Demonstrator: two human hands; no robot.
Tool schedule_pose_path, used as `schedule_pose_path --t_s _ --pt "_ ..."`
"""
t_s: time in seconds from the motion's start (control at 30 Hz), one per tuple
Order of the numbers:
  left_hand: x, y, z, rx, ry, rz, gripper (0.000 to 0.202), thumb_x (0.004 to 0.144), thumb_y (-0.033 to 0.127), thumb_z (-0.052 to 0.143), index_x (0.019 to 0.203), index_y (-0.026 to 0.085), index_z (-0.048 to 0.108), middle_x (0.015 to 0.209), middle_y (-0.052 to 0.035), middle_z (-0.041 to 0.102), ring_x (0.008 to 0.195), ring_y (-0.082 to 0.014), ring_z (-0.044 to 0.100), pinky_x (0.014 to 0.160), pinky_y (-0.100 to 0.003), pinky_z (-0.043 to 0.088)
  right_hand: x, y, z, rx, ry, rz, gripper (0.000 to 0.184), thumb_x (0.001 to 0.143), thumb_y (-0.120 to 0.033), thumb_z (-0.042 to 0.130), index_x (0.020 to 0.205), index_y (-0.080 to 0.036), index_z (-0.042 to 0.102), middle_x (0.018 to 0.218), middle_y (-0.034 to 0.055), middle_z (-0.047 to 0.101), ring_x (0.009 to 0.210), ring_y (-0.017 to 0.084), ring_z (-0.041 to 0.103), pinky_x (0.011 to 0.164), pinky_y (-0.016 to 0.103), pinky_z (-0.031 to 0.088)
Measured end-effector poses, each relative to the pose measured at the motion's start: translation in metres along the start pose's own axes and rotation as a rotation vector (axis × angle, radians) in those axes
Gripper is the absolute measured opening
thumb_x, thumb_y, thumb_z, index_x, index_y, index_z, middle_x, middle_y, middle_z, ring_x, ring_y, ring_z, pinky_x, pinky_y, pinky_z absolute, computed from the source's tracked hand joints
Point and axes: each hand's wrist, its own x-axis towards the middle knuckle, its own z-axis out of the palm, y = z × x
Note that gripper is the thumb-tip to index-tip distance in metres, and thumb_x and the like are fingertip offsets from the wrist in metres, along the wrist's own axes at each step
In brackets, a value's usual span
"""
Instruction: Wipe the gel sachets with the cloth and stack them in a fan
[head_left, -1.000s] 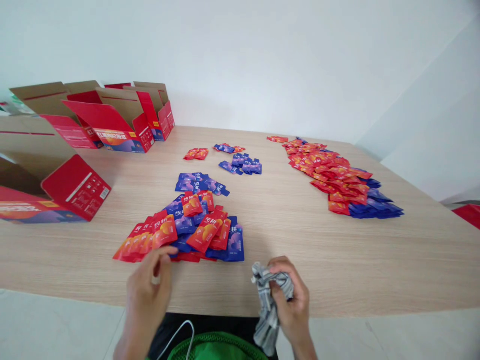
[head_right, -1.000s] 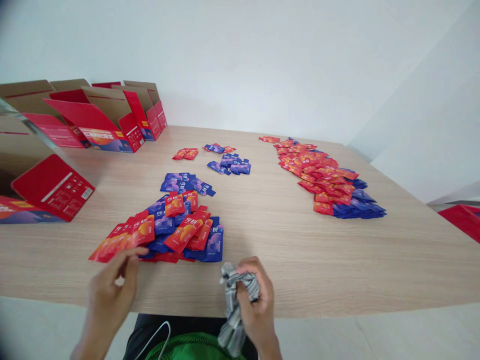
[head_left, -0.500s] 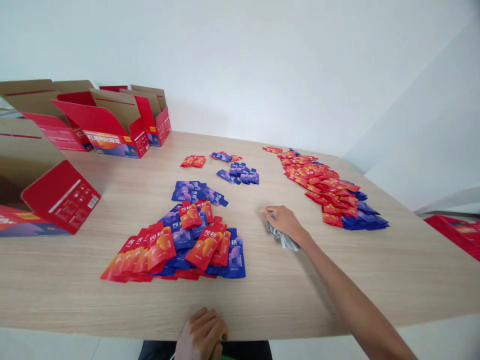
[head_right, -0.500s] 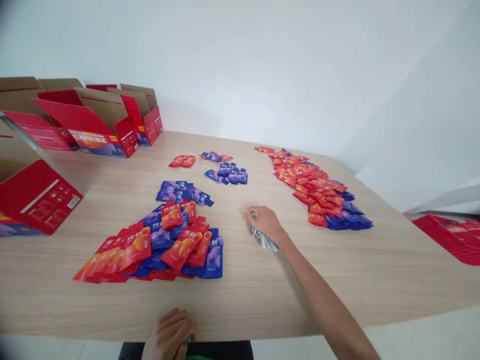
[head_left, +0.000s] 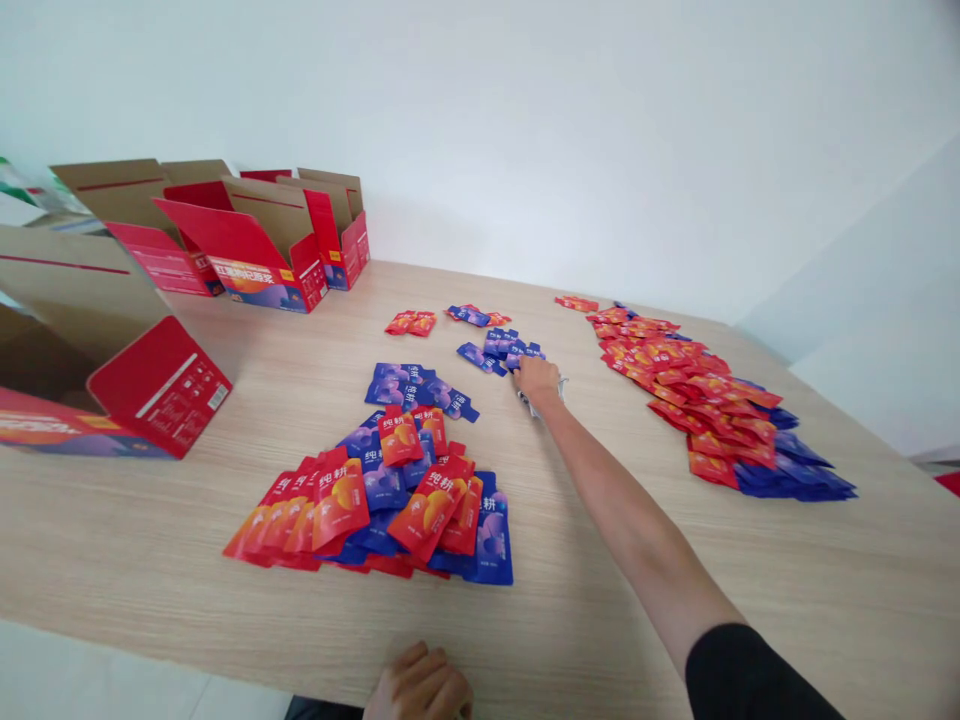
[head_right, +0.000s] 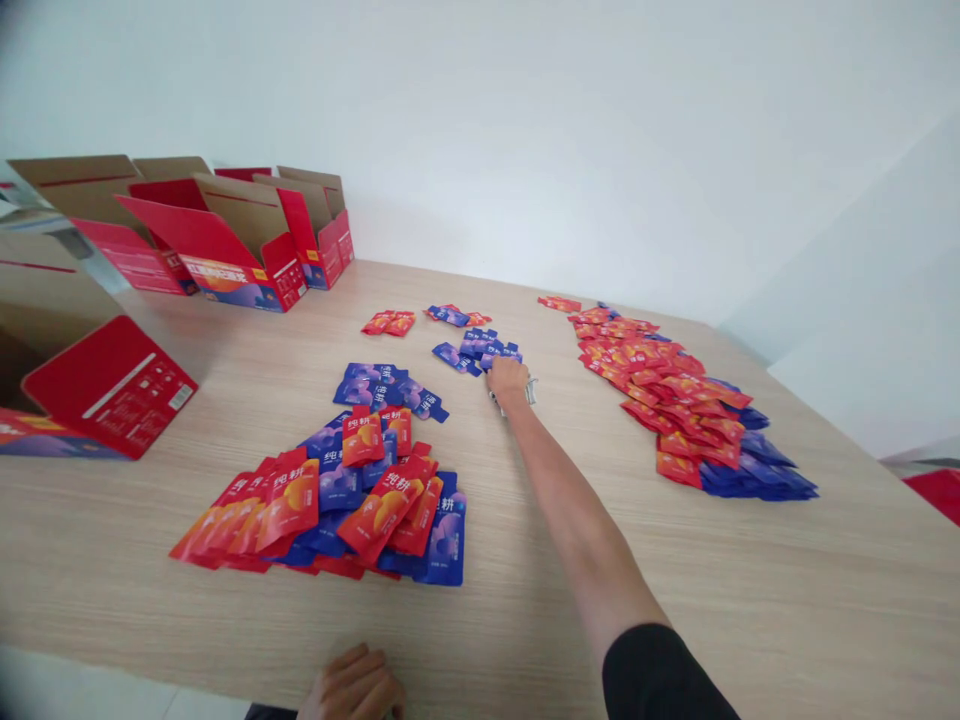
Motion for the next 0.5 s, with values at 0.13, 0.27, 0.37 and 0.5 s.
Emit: schedule_pose_path --t_s 0.13,0.27,0.37,0.5 --pt "0.004 0.001 -0.001 -0.02 -0.002 -0.017 0.048 0.117 0.019 0.031 0.075 0.025 0.054 0.05 0.0045 0.058 0.043 -0.013 0.049 0.052 -0.028 0.038 -0.001 -0.003 0.003 -0.02 0.043 0.001 0.039 0.106 -0.039 0.074 0.136 -0.016 0.069 0.138 0.0129 0.07 0.119 0.028 0.072 0.101 0.05 0.062" --pt "-0.003 -0.002 -0.002 -0.051 -0.077 -0.015 0.047 0.114 0.017 0.031 0.076 0.025 0.057 0.051 0.003 0.06 0.045 -0.0134 0.054 0.053 -0.029 0.041 -0.017 0.009 -0.007 -0.008 0.14 0.015 0.033 0.109 -0.037 0.069 0.132 -0.014 0.07 0.127 0.0129 0.075 0.113 0.027 0.074 0.099 0.046 0.061" --pt "-0.006 -0.002 -0.006 -0.191 -0.114 -0.078 0.046 0.11 0.014 0.031 0.079 0.025 0.064 0.054 0.0004 0.065 0.047 -0.0146 0.057 0.053 -0.029 0.041 -0.044 0.034 -0.023 0.017 0.231 0.009 0.028 0.111 -0.027 0.057 0.128 -0.01 0.072 0.113 0.0191 0.079 0.103 0.028 0.077 0.086 0.038 0.056" --pt "0.006 0.01 -0.01 -0.581 -0.123 -0.301 0.053 0.113 0.028 0.03 0.085 0.022 0.075 0.06 -0.0062 0.069 0.054 -0.0172 0.061 0.056 -0.029 0.044 -0.111 0.076 -0.039 0.067 0.368 -0.042 0.025 0.107 -0.026 0.056 0.117 -0.016 0.076 0.105 0.0161 0.081 0.093 0.027 0.077 0.073 0.031 0.049"
